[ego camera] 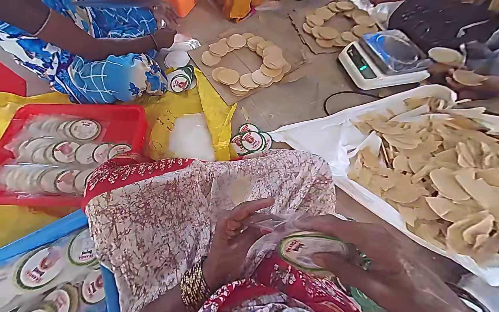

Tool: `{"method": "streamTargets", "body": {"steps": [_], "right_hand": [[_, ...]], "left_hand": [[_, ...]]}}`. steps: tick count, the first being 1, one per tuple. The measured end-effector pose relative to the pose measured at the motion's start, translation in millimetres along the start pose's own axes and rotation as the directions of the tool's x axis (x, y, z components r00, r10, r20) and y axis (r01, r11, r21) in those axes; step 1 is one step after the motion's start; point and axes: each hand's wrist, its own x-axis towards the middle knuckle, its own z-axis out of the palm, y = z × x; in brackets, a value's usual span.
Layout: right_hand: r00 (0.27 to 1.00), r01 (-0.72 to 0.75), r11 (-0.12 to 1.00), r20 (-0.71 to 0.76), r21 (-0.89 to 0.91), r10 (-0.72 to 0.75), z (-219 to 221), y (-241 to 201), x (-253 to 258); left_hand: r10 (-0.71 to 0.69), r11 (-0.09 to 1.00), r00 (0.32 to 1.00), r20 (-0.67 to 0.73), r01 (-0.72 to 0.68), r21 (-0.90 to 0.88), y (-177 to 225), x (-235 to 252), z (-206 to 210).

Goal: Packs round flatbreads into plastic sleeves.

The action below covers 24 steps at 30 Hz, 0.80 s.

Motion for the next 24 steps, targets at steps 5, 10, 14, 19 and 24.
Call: {"method": "streamTargets", "body": {"steps": [5,10,14,19,24], "right_hand": [[0.999,0.031,0.974,-0.031,-0.226,-0.039,4,3,1],[0.995,0.103,0.847,0.056,-0.522,-0.086,9,-14,10],[0.973,0.228,0.721,0.128,-0.654,-0.191,19,-10,11],[0.979,0.201,0.709,0.121,-0.676,-0.162,14,-5,6],[0.983,0.181,0.724,0.097,-0.665,-0.157,18,2,8]], "left_hand": [[0.066,0.959,0.997,0.026,-0.071,0.273,-1,1,-1],[0.103,0.521,0.901,0.420,-0.409,0.749,24,19,-7],[-0.083,0.506,0.816,0.572,-0.460,0.730,39,37,-15],[-0.289,0.387,0.770,0.569,-0.450,0.805,48,44,-40],[-0.204,0.507,0.846,0.493,-0.339,0.792,47,34,-41]]}}
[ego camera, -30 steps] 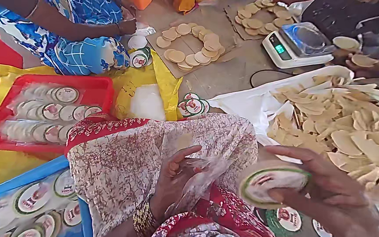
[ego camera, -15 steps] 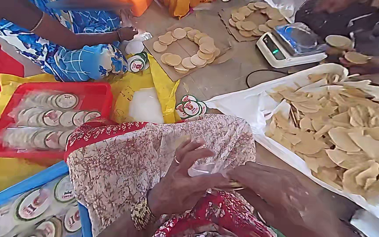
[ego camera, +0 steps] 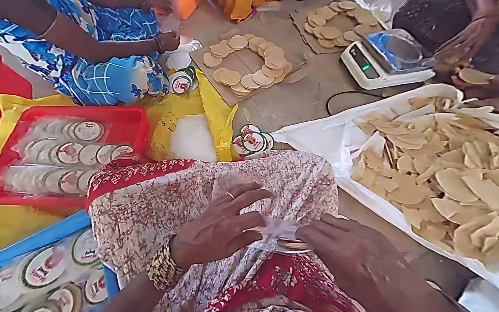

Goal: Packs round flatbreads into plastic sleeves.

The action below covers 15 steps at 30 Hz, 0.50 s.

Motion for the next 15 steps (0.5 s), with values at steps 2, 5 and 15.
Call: {"method": "streamTargets", "body": {"steps": [2,5,15], "right_hand": [[0.999,-0.011,1.000,-0.032,0.012,0.011,-2,-1,3],[0.998,-0.008,1.000,-0.059,0.021,0.010,-8,-4,5],[0.968,0.048,0.740,-0.215,0.671,0.132,-66,1,-8]], "left_hand": [[-0.080,0.974,0.992,-0.100,0.057,-0.220,3,0,11],[-0.205,0.954,0.961,-0.184,0.155,-0.256,-2,-5,28],[-0.029,0.992,0.885,-0.465,-0.031,-0.120,1,-8,33]]}}
